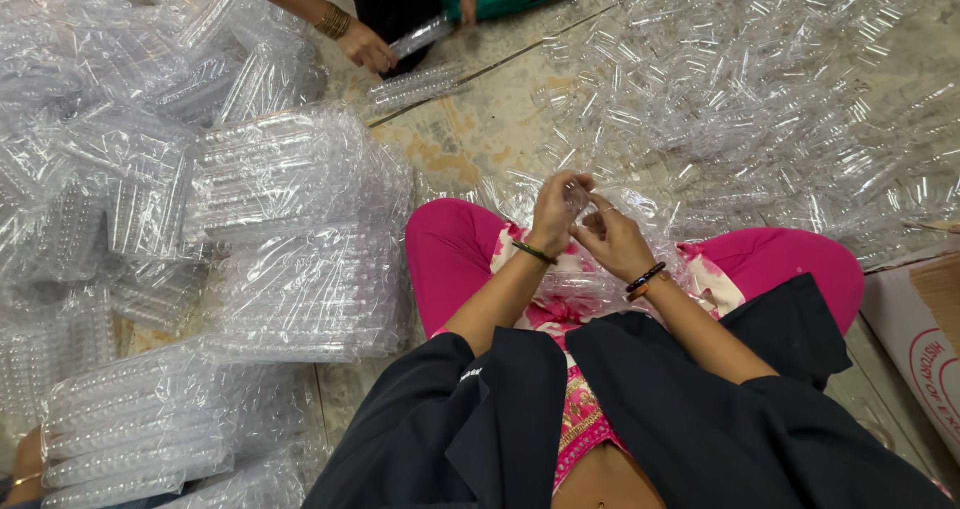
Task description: The person sits cross-legged on the floor and repeatedly pulls apart sheets of bubble wrap by hand. They separate the layers and place the pieces aside, continuing the same action throughout the clip.
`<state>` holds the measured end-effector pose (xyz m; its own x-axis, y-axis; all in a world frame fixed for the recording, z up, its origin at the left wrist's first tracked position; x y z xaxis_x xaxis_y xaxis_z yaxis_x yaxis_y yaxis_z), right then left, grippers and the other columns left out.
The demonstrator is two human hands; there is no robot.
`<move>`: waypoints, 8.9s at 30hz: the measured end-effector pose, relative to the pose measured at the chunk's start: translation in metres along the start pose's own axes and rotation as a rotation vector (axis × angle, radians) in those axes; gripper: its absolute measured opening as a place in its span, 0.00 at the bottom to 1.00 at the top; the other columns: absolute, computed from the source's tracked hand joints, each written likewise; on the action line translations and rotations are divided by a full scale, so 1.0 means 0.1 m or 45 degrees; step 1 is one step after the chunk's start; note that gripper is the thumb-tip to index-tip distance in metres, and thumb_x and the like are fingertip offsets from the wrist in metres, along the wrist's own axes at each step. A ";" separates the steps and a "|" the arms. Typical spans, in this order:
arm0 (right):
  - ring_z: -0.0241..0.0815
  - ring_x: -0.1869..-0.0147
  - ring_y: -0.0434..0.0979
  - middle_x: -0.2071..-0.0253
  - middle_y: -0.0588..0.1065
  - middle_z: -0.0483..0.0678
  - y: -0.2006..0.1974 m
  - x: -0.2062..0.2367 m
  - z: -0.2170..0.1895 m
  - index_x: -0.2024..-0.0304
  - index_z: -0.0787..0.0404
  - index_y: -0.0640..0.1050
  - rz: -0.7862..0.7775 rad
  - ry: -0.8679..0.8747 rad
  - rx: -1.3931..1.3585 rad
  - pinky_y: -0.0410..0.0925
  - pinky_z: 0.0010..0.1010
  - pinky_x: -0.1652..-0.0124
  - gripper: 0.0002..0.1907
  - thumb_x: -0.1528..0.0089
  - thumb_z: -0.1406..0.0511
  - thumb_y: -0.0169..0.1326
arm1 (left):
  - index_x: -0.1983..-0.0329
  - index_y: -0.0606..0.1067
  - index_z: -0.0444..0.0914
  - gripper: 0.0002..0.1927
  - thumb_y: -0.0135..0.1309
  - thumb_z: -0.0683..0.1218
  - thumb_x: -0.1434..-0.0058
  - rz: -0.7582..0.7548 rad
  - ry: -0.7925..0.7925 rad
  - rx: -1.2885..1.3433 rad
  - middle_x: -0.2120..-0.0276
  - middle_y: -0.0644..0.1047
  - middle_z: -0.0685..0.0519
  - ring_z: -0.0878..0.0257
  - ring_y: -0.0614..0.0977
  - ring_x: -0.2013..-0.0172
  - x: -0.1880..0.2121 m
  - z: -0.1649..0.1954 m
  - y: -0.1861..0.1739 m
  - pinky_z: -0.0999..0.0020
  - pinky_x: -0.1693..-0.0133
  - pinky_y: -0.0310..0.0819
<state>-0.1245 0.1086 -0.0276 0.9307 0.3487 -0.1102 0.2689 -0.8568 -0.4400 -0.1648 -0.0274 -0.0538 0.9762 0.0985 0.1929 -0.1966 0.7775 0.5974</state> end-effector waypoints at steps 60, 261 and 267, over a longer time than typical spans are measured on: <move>0.31 0.60 0.76 0.58 0.77 0.45 -0.61 0.39 0.66 0.41 0.60 0.71 0.319 0.367 -1.016 0.72 0.24 0.60 0.20 0.31 0.59 0.58 | 0.21 0.58 0.52 0.37 0.55 0.58 0.32 -1.337 0.418 -2.067 0.60 0.78 0.43 0.45 0.82 0.63 1.23 -0.23 0.15 0.51 0.61 0.76; 0.60 0.47 0.75 0.33 0.66 0.58 -1.21 1.54 0.33 0.33 0.57 0.74 -0.096 0.395 1.126 0.70 0.47 0.50 0.26 0.35 0.63 0.55 | 0.31 0.64 0.44 0.16 0.43 0.50 0.18 -1.423 0.609 -0.503 0.52 0.81 0.43 0.54 0.85 0.51 1.99 -0.98 2.50 0.60 0.48 0.78; 0.54 0.20 0.58 0.21 0.57 0.55 -1.20 1.62 0.32 0.23 0.57 0.59 -0.096 0.240 0.014 0.61 0.46 0.32 0.31 0.27 0.56 0.42 | 0.30 0.67 0.43 0.19 0.45 0.50 0.22 -1.404 0.433 -0.729 0.54 0.82 0.44 0.54 0.85 0.56 1.92 -1.11 2.54 0.60 0.51 0.77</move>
<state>-0.0137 0.2799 -0.0216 0.9382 0.3337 0.0920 0.3381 -0.8262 -0.4507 -0.0170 0.2583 0.0489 0.5873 -0.6765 -0.4443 0.7091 0.6947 -0.1203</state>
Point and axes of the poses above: each hand's wrist, its own x-axis away from the middle knuckle, its own y-axis out of the palm, z = x × y, the point moved 6 cm from there along -x, towards the middle knuckle
